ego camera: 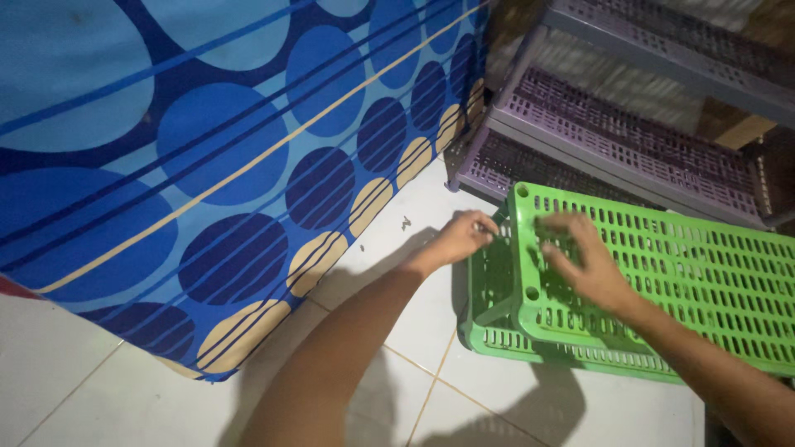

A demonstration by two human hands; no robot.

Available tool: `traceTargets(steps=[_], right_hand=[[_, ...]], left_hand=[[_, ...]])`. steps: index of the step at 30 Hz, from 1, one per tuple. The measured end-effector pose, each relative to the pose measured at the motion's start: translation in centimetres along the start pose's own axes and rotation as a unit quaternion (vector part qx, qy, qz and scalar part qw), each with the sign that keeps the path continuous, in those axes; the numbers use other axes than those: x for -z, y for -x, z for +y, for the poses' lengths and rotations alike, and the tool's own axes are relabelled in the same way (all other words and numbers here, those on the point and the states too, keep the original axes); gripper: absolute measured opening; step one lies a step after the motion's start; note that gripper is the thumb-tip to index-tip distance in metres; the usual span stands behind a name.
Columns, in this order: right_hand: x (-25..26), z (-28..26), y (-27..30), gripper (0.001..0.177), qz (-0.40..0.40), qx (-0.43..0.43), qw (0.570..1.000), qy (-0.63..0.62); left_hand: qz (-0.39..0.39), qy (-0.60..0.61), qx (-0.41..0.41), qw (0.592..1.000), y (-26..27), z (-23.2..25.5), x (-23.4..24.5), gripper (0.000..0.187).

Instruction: The person assembles a green plastic dish rack by inserting vertical support poles into the corners of perforated trays. They stack the trays and secure them with the poles, then place the completed green rack next to a purple rack.

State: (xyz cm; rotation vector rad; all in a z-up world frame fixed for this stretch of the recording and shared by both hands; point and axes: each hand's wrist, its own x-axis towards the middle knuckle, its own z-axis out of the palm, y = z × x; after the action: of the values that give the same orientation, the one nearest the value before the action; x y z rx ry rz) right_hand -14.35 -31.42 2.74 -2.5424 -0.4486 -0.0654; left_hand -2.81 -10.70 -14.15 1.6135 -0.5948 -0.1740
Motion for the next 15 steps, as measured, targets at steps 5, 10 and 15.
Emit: traceTargets(steps=[5, 10, 15], right_hand=[[-0.5, 3.4, -7.7, 0.055, 0.043, 0.091, 0.986, 0.134], [-1.0, 4.1, -8.4, 0.049, 0.032, 0.074, 0.984, 0.157], [-2.3, 2.9, -7.3, 0.048, 0.073, 0.045, 0.969, 0.230]], left_hand=[[0.062, 0.054, 0.035, 0.996, -3.6, -0.6, -0.2, 0.045], [0.052, -0.052, 0.064, 0.995, -6.7, -3.2, -1.0, 0.042], [0.052, 0.074, 0.119, 0.989, -7.2, -4.5, -1.4, 0.047]])
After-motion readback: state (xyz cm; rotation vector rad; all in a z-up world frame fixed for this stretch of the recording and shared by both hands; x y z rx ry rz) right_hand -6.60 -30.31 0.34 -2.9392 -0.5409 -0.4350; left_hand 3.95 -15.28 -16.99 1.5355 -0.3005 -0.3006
